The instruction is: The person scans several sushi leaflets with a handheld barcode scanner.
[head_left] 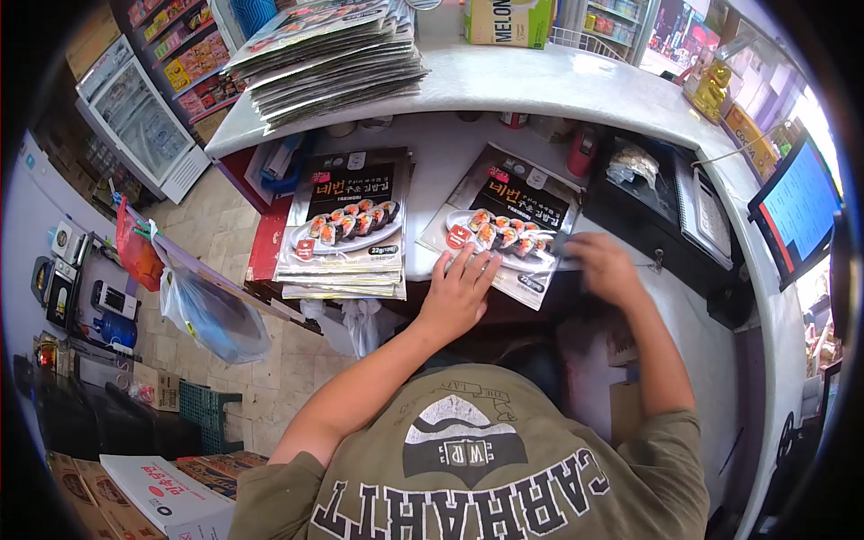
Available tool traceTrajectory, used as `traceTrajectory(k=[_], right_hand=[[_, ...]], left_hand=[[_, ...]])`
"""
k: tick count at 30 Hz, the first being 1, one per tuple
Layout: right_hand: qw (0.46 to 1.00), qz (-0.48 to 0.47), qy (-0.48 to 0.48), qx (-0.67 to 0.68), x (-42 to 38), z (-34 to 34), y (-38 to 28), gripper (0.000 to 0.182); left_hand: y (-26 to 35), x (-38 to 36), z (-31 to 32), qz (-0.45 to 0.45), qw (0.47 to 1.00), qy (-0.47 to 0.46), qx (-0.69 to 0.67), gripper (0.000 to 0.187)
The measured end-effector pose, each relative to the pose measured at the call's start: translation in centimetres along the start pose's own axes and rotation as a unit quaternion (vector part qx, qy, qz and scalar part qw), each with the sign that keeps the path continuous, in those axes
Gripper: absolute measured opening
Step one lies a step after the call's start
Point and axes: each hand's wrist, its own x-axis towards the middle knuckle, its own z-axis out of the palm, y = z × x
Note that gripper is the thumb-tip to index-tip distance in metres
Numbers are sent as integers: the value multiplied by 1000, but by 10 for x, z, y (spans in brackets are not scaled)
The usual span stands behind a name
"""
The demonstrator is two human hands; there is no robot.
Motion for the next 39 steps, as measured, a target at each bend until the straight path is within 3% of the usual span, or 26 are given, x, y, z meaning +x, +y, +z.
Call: traceTrajectory(k=[2, 5, 7, 9, 11, 15, 18, 19, 21, 24, 29, 30, 32, 34, 36, 37, 39], right_hand=[[993, 108, 27, -34, -14, -15, 31, 30], [992, 116, 41, -31, -31, -30, 30, 31], [992, 113, 43, -34, -33, -28, 26, 31], [992, 112, 53, -38, -31, -27, 24, 30], [990, 132, 50, -15, -32, -26, 25, 31], [988, 149, 49, 9, -33, -26, 27, 33], [987, 155, 45, 8, -32, -27, 25, 33], [986, 156, 51, 9, -31, -27, 26, 33], [986, 160, 42, 12, -32, -26, 27, 33], [987, 156, 45, 9, -33, -24, 29, 32], [988, 143, 57, -6, -34, -22, 29, 30], [988, 138, 64, -5, -34, -22, 30, 30], [987, 144, 70, -4, -35, -23, 27, 29], [986, 150, 74, -1, -34, -22, 27, 28], [987, 145, 75, -1, -35, -20, 29, 28], [987, 145, 73, 0, -35, -19, 30, 28], [987, 144, 74, -3, -34, -19, 30, 29]], left_hand=[[-2, 8, -4, -28, 1000, 7, -12, 78], [-3, 25, -20, -69, 996, -44, -26, 67], [-7, 30, -20, -28, 999, -13, -33, 68], [-4, 30, -26, 67, 997, 28, -13, 55], [8, 48, -75, 85, 994, 72, -18, 46], [4, 74, -187, 54, 973, 215, -68, 28], [-21, 83, -258, 49, 926, 368, -70, 21], [-25, 85, -282, 58, 896, 438, 33, 20], [-36, 91, -314, -97, 844, 505, 152, 23], [-83, 119, -330, -12, 835, 515, 191, 23], [-177, 153, -285, -59, 900, 368, 225, 33], [-191, 154, -273, -117, 912, 314, 238, 33], [-233, 150, -247, -102, 939, 264, 198, 30], [-237, 154, -246, -85, 961, 209, 159, 31], [-235, 151, -243, -128, 965, 166, 158, 50], [-231, 150, -242, -129, 965, 164, 157, 50], [-221, 144, -242, -79, 922, 221, 309, 65]])
